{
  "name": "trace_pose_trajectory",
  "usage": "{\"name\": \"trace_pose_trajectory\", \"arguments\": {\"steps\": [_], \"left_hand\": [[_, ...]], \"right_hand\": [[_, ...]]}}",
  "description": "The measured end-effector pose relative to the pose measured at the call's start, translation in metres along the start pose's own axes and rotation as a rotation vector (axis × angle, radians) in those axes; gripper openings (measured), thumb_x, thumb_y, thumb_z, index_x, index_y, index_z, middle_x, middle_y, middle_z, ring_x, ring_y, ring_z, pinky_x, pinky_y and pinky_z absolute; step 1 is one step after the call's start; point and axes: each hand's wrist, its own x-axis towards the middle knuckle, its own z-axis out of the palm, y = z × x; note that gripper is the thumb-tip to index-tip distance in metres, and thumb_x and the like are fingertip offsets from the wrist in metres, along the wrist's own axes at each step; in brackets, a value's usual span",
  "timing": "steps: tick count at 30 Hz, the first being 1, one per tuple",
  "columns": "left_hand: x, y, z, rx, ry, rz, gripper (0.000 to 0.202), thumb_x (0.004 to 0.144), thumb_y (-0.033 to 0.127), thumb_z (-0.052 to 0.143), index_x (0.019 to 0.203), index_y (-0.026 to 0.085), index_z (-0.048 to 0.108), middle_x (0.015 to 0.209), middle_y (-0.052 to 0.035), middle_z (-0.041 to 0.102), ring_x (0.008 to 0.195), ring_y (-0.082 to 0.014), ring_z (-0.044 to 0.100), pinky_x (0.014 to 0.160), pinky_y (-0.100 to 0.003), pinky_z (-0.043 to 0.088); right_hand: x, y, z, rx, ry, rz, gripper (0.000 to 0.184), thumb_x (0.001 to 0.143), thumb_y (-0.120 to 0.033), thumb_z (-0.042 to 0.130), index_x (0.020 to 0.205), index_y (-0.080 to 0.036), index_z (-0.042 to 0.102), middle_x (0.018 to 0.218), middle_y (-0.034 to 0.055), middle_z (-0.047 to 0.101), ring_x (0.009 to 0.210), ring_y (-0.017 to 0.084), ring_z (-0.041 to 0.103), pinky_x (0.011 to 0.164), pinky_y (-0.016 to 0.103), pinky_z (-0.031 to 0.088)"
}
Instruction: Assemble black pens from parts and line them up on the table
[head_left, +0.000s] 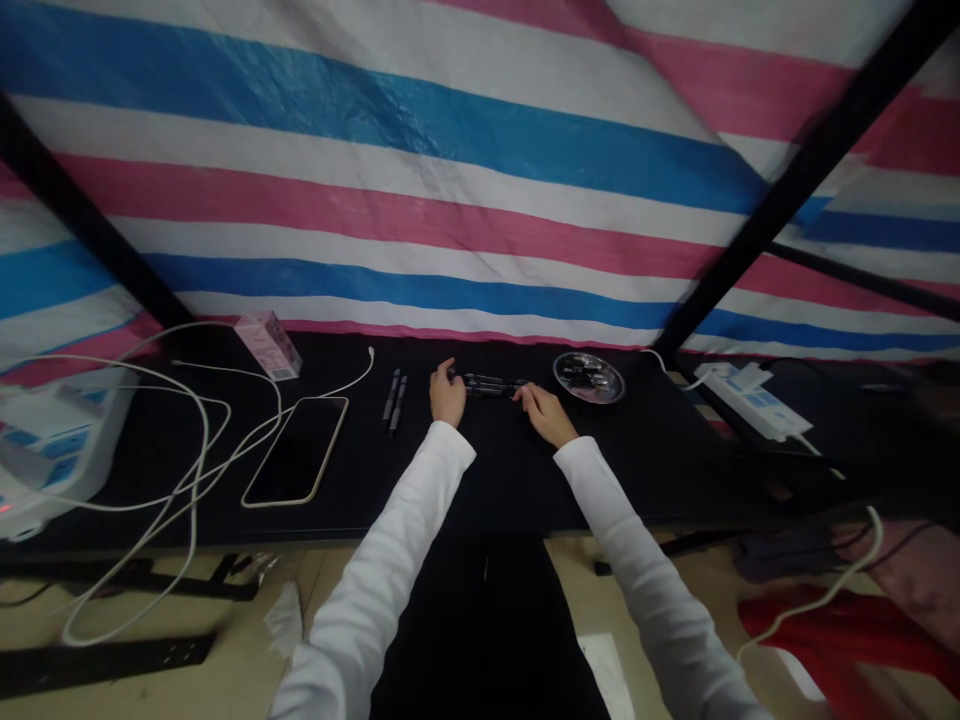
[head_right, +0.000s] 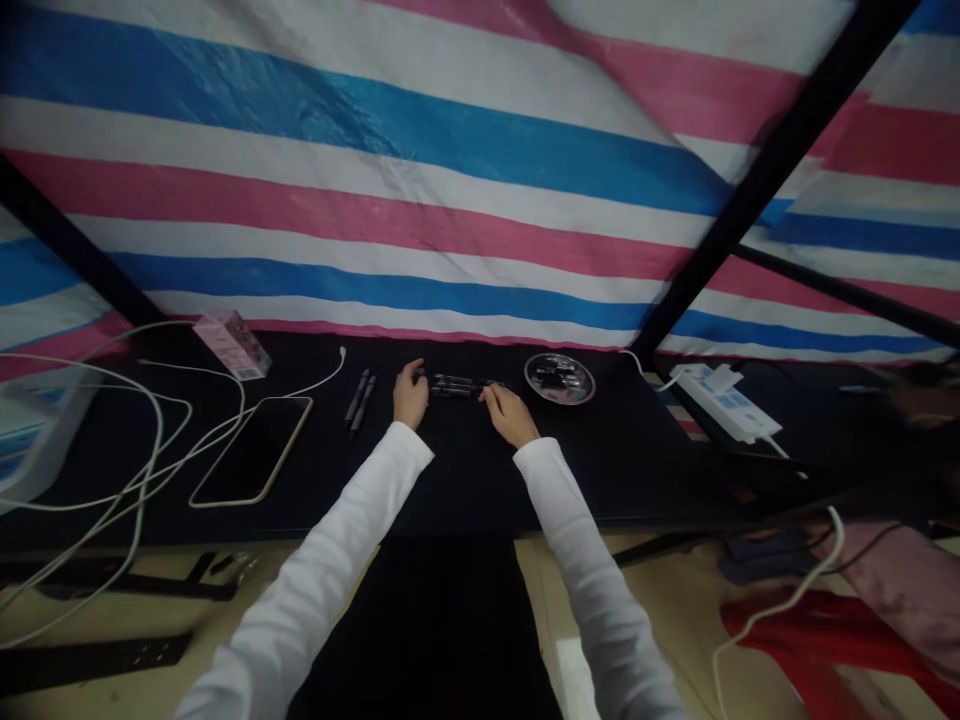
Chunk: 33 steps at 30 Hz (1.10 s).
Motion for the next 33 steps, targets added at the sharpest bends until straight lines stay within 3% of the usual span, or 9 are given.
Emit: {"name": "trace_pose_trajectory", "arguments": {"steps": [3,6,9,15,19,22,25,27,33], "left_hand": [[-0.005,0.002,-0.008,0.521,0.059,0.159,0.049,0.071,0.007,0.045,0.119,0.017,0.051,0.129,-0.0141,0.045,0.113,-0.0299,0.045,0.089,-0.041,0.04],[-0.01,0.003,-0.012,0.792,0.057,0.206,0.061,0.067,0.005,0.048,0.127,0.011,0.043,0.136,-0.0184,0.039,0.115,-0.0353,0.043,0.092,-0.047,0.036],[-0.012,0.001,-0.015,0.916,0.045,0.223,0.064,0.068,0.007,0.05,0.131,0.009,0.037,0.136,-0.0208,0.038,0.114,-0.0345,0.045,0.092,-0.048,0.035],[-0.007,-0.003,-0.021,0.943,0.08,0.219,0.057,0.074,0.004,0.042,0.13,0.01,0.037,0.138,-0.0209,0.035,0.116,-0.031,0.045,0.094,-0.046,0.033],[-0.007,-0.002,-0.024,0.954,0.125,0.271,0.059,0.07,0.0,0.039,0.128,0.012,0.039,0.143,-0.0159,0.028,0.126,-0.0286,0.035,0.099,-0.045,0.028],[-0.01,0.0,-0.021,0.899,0.028,0.407,0.059,0.066,-0.003,0.04,0.123,0.014,0.044,0.141,-0.0118,0.034,0.126,-0.0238,0.035,0.098,-0.039,0.03],[-0.014,-0.001,-0.014,0.853,-0.169,0.569,0.051,0.068,-0.004,0.037,0.112,0.018,0.051,0.122,-0.0091,0.053,0.111,-0.0204,0.048,0.09,-0.033,0.036],[-0.016,-0.004,-0.01,0.862,-0.264,0.639,0.046,0.072,-0.002,0.035,0.109,0.018,0.053,0.113,-0.0091,0.057,0.105,-0.0208,0.051,0.088,-0.034,0.036],[-0.018,-0.011,-0.009,0.889,-0.272,0.655,0.035,0.08,0.008,0.038,0.109,0.02,0.054,0.106,-0.0093,0.057,0.1,-0.0233,0.049,0.085,-0.035,0.035]], "right_hand": [[0.001,0.004,0.001,-0.089,0.038,-0.07,0.026,0.09,-0.032,0.035,0.087,-0.018,0.057,0.082,0.0054,0.058,0.075,0.017,0.05,0.075,0.029,0.038],[0.002,0.009,0.002,-0.184,0.049,-0.091,0.021,0.088,-0.027,0.04,0.091,-0.019,0.059,0.086,0.0065,0.056,0.082,0.019,0.049,0.078,0.032,0.038],[0.001,0.012,0.002,-0.26,0.036,-0.08,0.02,0.086,-0.025,0.044,0.095,-0.02,0.061,0.093,0.0074,0.054,0.088,0.02,0.048,0.081,0.034,0.037],[0.001,0.013,0.002,-0.325,0.023,-0.065,0.018,0.085,-0.029,0.048,0.093,-0.021,0.062,0.094,0.0075,0.051,0.089,0.021,0.047,0.081,0.035,0.037],[0.001,0.011,0.003,-0.335,0.045,-0.074,0.019,0.085,-0.033,0.05,0.094,-0.022,0.062,0.097,0.0077,0.051,0.089,0.021,0.047,0.08,0.034,0.036],[0.0,0.01,0.003,-0.364,0.015,-0.088,0.022,0.085,-0.036,0.05,0.099,-0.025,0.062,0.101,0.008,0.05,0.091,0.021,0.047,0.08,0.035,0.035],[0.001,0.011,0.005,-0.405,-0.018,-0.093,0.021,0.084,-0.037,0.051,0.096,-0.025,0.063,0.103,0.008,0.049,0.092,0.022,0.046,0.079,0.035,0.034],[0.001,0.012,0.006,-0.423,-0.021,-0.087,0.018,0.084,-0.036,0.051,0.092,-0.024,0.063,0.103,0.008,0.05,0.092,0.022,0.045,0.079,0.036,0.034],[0.0,0.015,0.001,-0.469,-0.011,-0.098,0.013,0.086,-0.026,0.048,0.087,-0.021,0.06,0.1,0.0084,0.051,0.091,0.022,0.044,0.079,0.036,0.032]]}}
